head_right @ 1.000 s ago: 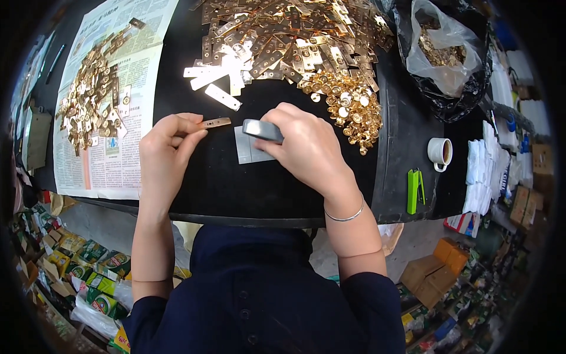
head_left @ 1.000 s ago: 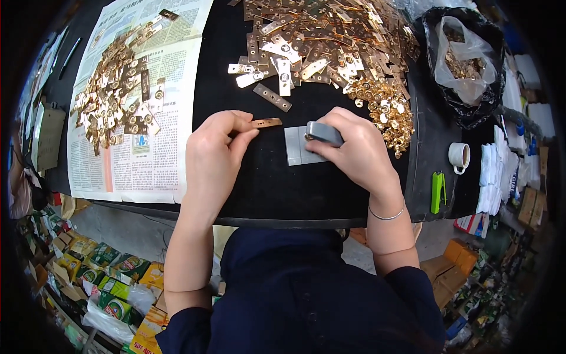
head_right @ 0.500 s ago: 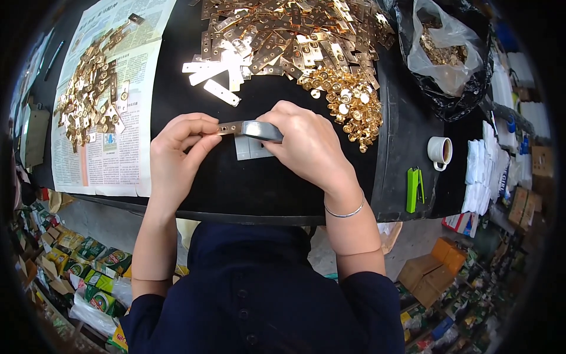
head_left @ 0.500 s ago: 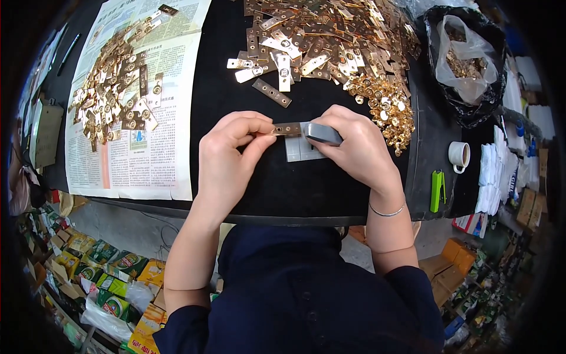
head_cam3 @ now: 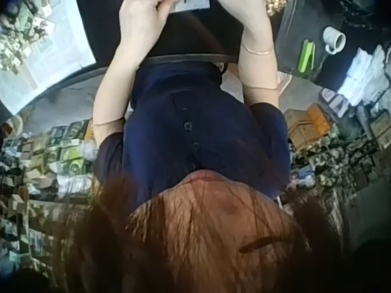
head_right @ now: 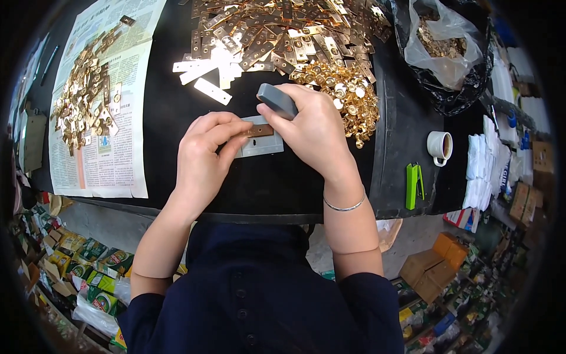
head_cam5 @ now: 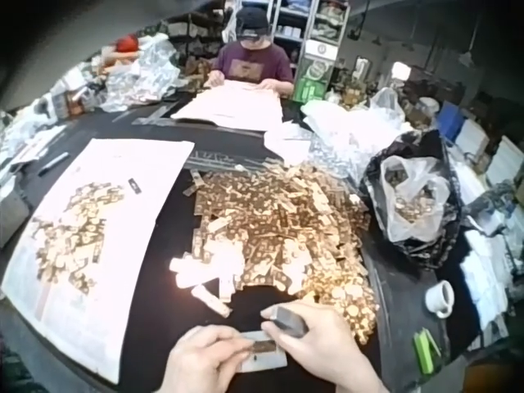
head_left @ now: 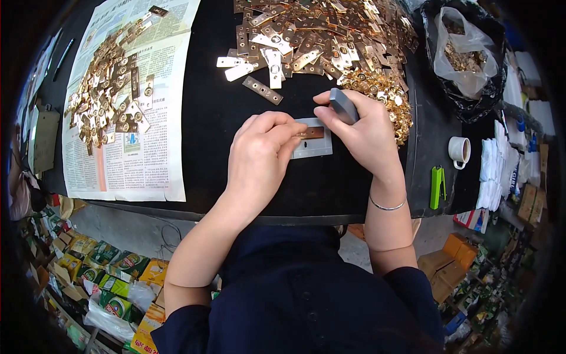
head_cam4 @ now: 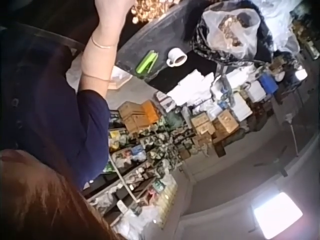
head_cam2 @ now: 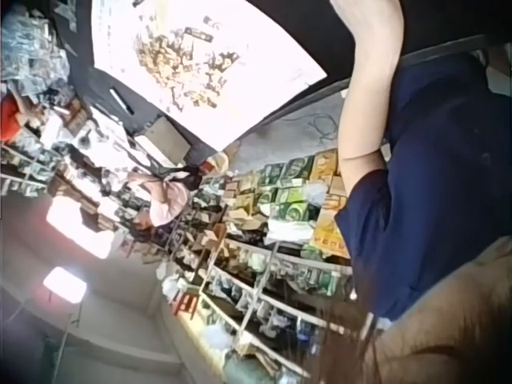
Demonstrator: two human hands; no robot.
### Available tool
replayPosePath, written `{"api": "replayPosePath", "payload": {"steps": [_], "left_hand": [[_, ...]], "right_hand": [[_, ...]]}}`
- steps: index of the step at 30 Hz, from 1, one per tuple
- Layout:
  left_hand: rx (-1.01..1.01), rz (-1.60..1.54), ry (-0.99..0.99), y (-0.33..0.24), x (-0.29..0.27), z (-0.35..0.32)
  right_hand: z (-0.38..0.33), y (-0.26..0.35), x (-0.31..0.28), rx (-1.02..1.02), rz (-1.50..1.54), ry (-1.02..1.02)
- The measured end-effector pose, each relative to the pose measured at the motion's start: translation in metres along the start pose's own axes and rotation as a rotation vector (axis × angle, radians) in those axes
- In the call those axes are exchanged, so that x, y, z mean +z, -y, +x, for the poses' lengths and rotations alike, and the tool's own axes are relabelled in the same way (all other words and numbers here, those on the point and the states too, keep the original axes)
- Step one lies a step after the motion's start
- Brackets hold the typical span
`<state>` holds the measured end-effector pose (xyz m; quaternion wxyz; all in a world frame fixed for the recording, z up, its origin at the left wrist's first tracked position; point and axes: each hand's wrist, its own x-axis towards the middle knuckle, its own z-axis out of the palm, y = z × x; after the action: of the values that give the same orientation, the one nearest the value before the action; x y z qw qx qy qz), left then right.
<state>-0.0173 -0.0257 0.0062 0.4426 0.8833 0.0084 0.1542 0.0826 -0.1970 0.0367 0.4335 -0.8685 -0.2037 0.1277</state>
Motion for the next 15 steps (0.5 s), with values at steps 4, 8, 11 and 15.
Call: {"api": "replayPosePath", "payload": {"steps": [4, 8, 11, 15], "left_hand": [[0.001, 0.07, 0.042, -0.005, -0.003, 0.003], [-0.016, 0.12, 0.042, -0.007, -0.005, 0.005], [-0.04, 0.128, 0.003, -0.006, -0.003, 0.006], [0.002, 0.163, 0.004, -0.002, 0.005, 0.008]], "right_hand": [[0.0, 0.0, 0.0, -0.092, -0.103, -0.007], [0.0, 0.003, 0.003, -0.096, -0.064, -0.02], [-0.001, 0.016, -0.001, 0.046, 0.096, -0.029], [-0.004, 0.01, 0.006, 0.012, 0.302, -0.164]]}}
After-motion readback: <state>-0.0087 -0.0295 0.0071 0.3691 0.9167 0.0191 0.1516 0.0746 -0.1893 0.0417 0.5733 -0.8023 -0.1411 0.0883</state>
